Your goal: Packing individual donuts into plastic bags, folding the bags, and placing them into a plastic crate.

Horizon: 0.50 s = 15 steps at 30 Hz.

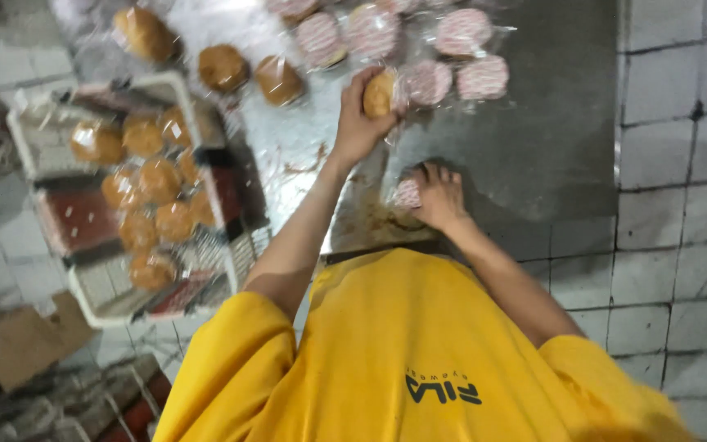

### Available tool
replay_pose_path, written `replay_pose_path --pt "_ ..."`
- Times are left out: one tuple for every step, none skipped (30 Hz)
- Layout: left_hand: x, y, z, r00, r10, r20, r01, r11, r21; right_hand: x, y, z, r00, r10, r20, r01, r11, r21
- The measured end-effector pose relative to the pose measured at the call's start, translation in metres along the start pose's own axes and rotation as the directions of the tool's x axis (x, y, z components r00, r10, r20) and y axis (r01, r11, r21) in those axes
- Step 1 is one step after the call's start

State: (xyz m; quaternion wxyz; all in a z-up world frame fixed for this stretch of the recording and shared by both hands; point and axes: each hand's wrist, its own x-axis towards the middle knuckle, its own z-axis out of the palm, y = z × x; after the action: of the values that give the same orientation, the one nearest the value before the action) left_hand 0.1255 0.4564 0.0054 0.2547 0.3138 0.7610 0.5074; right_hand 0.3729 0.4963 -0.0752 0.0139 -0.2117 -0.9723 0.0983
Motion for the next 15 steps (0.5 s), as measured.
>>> replay_pose_path --pt "-0.022 -0.007 -0.014 0.999 0.022 0.035 -0.013 0.968 -0.252 0.005 0.001 -0.004 0.988 0.074 0.135 -0.091 0.988 0.124" --pt "-0.045 -0.016 -0.036 0.998 0.056 0.031 -0.034 0.876 -0.480 0.021 -0.002 -0.006 0.956 0.101 0.276 -0.169 0.957 0.235" --pt "-0.071 -0.002 -0.066 0.999 0.037 -0.025 -0.044 0.884 -0.465 0.019 0.002 -0.006 0.960 0.039 0.279 -0.111 0.962 0.250" --pt "-0.098 0.013 -0.097 1.000 -0.023 0.006 0.023 0.892 -0.451 0.024 0.005 -0.004 0.871 0.212 0.444 -0.416 0.800 0.432" --pt "-0.127 0.029 -0.125 0.996 -0.084 0.035 0.091 0.893 -0.440 0.033 0.008 -0.001 0.704 0.302 0.643 -0.684 0.532 0.499" --pt "-0.149 0.033 -0.156 0.995 -0.101 -0.023 0.081 0.897 -0.434 0.022 0.019 0.004 0.719 0.252 0.647 -0.653 0.566 0.504" --pt "-0.172 0.038 -0.185 0.987 -0.155 -0.053 0.125 0.922 -0.366 0.015 0.031 0.010 0.721 0.103 0.685 -0.692 0.160 0.704" --pt "-0.192 0.039 -0.208 0.976 -0.203 -0.074 0.172 0.937 -0.303 0.010 0.050 0.017 0.737 -0.038 0.675 -0.654 -0.293 0.697" --pt "-0.208 0.028 -0.234 0.970 -0.212 -0.120 0.168 0.937 -0.306 0.035 0.008 -0.024 0.734 -0.075 0.675 -0.667 -0.265 0.696" --pt "-0.223 0.018 -0.257 0.948 -0.279 -0.155 0.245 0.947 -0.210 0.049 -0.032 -0.075 0.831 -0.209 0.516 -0.530 -0.580 0.619" --pt "-0.239 0.007 -0.279 0.919 -0.344 -0.195 0.326 0.938 -0.118 0.053 -0.066 -0.134 0.907 -0.274 0.320 -0.392 -0.827 0.404" --pt "-0.248 -0.001 -0.297 0.915 -0.340 -0.216 0.318 0.939 -0.130 0.059 -0.078 -0.136 0.903 -0.292 0.316 -0.408 -0.814 0.413" --pt "-0.257 -0.009 -0.314 0.889 -0.405 -0.213 0.397 0.914 -0.081 0.065 -0.089 -0.137 0.926 -0.325 0.193 -0.378 -0.816 0.437" --pt "-0.265 -0.017 -0.331 0.859 -0.468 -0.208 0.472 0.881 -0.033 0.069 -0.100 -0.140 0.934 -0.352 0.066 -0.342 -0.823 0.454" --pt "-0.268 -0.017 -0.344 0.857 -0.463 -0.224 0.465 0.884 -0.048 0.079 -0.131 -0.156 0.927 -0.369 0.063 -0.354 -0.812 0.464"
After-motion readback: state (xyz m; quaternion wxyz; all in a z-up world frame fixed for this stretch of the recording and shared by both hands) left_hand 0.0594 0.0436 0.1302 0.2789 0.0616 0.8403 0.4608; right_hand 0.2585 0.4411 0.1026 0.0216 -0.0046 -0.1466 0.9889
